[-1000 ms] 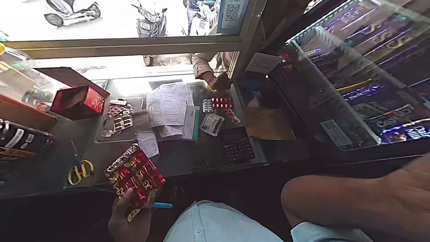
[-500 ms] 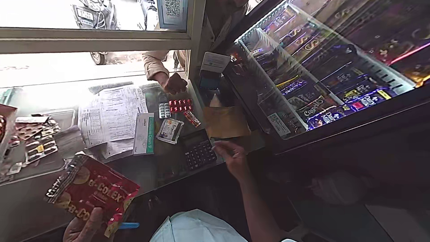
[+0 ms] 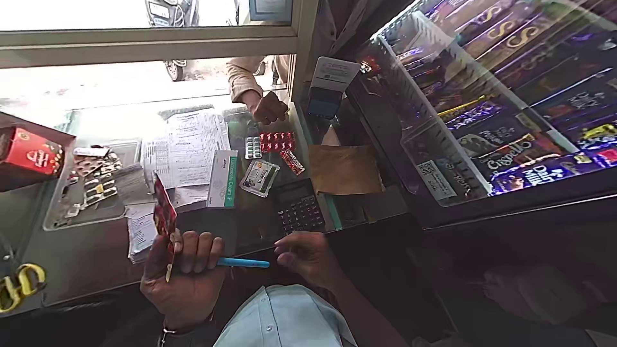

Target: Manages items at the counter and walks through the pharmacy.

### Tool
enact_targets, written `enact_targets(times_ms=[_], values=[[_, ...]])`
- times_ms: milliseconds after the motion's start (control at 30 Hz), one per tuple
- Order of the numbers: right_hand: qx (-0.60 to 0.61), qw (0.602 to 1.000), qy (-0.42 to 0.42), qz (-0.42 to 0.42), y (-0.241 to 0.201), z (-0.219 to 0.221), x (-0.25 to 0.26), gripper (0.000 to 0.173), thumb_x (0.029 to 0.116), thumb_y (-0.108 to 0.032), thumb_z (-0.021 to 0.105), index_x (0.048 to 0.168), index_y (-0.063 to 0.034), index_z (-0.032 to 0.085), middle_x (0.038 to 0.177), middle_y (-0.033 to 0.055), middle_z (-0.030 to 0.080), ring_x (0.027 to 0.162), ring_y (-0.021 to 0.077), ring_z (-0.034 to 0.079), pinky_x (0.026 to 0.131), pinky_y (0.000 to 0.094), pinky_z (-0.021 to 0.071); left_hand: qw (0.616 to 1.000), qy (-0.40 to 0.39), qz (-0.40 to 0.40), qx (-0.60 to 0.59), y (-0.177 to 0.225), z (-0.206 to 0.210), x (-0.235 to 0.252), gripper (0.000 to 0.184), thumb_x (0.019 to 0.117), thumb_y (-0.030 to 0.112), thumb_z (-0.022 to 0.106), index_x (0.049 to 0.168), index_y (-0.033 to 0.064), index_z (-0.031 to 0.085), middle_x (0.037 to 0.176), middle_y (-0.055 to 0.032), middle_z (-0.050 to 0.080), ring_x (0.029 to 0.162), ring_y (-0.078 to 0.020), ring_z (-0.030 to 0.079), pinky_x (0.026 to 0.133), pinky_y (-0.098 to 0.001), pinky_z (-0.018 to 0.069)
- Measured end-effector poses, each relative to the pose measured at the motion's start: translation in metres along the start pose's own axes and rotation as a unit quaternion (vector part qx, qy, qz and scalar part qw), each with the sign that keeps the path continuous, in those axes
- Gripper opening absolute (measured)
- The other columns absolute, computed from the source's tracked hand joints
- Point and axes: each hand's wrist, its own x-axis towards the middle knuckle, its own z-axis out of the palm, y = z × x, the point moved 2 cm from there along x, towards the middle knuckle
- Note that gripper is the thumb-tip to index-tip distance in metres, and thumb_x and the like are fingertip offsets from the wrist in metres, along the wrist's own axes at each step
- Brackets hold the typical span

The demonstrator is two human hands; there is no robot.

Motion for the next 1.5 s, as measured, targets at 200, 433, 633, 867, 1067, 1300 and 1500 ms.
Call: enact_targets(times_ms=[200, 433, 633, 867, 1067, 1300, 1500], values=[[-0.402, 0.906, 0.133, -0.015, 0.034, -0.054, -0.044, 0.025, 0.0972, -0.010, 0.050, 0.087, -0.0115, 0.073, 0.117, 0.0052, 0.074, 0.119, 0.0203, 0.063, 0.106, 0.0330, 0.0463, 0.992, -0.001, 0.069, 0.104, 0.050, -0.003, -0.015, 0.033, 0.1014, 0.034, 0.052, 0.091, 0.0091, 0.071, 0.064, 0.0022, 0.058, 0.055, -0.0122, 0.057, 0.058, -0.0284, 0.0521], [-0.482, 0.874, 0.058, -0.005, 0.038, -0.030, -0.035, 0.026, 0.0957, -0.010, 0.046, 0.091, -0.0139, 0.071, 0.125, 0.0028, 0.072, 0.123, 0.0240, 0.061, 0.105, 0.0412, 0.0421, 0.994, 0.036, 0.064, 0.079, 0.058, -0.016, -0.033, 0.033, 0.1012, 0.033, 0.053, 0.089, 0.0083, 0.071, 0.062, 0.0020, 0.057, 0.055, -0.0122, 0.058, 0.058, -0.0284, 0.0524], [-0.491, 0.870, 0.051, 0.000, 0.038, -0.023, -0.030, 0.026, 0.0948, -0.009, 0.046, 0.092, -0.0136, 0.071, 0.127, 0.0040, 0.071, 0.124, 0.0267, 0.060, 0.105, 0.0438, 0.0420, 0.995, 0.046, 0.056, 0.068, 0.063, -0.017, -0.036, 0.032, 0.1002, 0.032, 0.055, 0.086, 0.0079, 0.070, 0.062, 0.0022, 0.057, 0.055, -0.0120, 0.058, 0.058, -0.0275, 0.0519], [-0.519, 0.854, 0.037, 0.001, 0.037, -0.016, -0.030, 0.028, 0.0973, -0.011, 0.045, 0.097, -0.0148, 0.073, 0.126, 0.0017, 0.073, 0.125, 0.0285, 0.059, 0.105, 0.0486, 0.0380, 0.994, 0.060, 0.056, 0.074, 0.068, -0.021, -0.041, 0.035, 0.1014, 0.034, 0.053, 0.086, 0.0075, 0.070, 0.061, 0.0020, 0.057, 0.054, -0.0119, 0.058, 0.056, -0.0275, 0.0519], [-0.512, 0.858, 0.021, -0.015, 0.039, -0.006, -0.036, 0.027, 0.0981, -0.014, 0.044, 0.095, -0.0173, 0.071, 0.124, -0.0008, 0.072, 0.124, 0.0252, 0.058, 0.106, 0.0467, 0.0361, 0.994, 0.060, 0.056, 0.078, 0.069, -0.021, -0.043, 0.034, 0.1011, 0.033, 0.054, 0.085, 0.0081, 0.069, 0.060, 0.0029, 0.055, 0.053, -0.0113, 0.057, 0.056, -0.0269, 0.0514], [-0.496, 0.862, 0.097, -0.044, 0.033, -0.021, -0.048, 0.027, 0.0964, -0.013, 0.044, 0.087, -0.0159, 0.068, 0.113, 0.0012, 0.075, 0.113, 0.0222, 0.060, 0.104, 0.0383, 0.0362, 0.993, 0.067, 0.053, 0.078, 0.073, -0.024, -0.047, 0.033, 0.1009, 0.034, 0.053, 0.090, 0.0087, 0.071, 0.064, 0.0015, 0.059, 0.056, -0.0122, 0.059, 0.059, -0.0283, 0.0536], [-0.526, 0.842, 0.120, 0.014, 0.035, -0.042, -0.042, 0.028, 0.0972, -0.013, 0.041, 0.090, -0.0144, 0.069, 0.120, 0.0032, 0.074, 0.119, 0.0260, 0.061, 0.105, 0.0443, 0.0378, 0.993, 0.083, 0.049, 0.073, 0.071, -0.026, -0.049, 0.033, 0.1004, 0.034, 0.054, 0.088, 0.0083, 0.071, 0.063, 0.0015, 0.058, 0.055, -0.0123, 0.059, 0.058, -0.0282, 0.0533]])
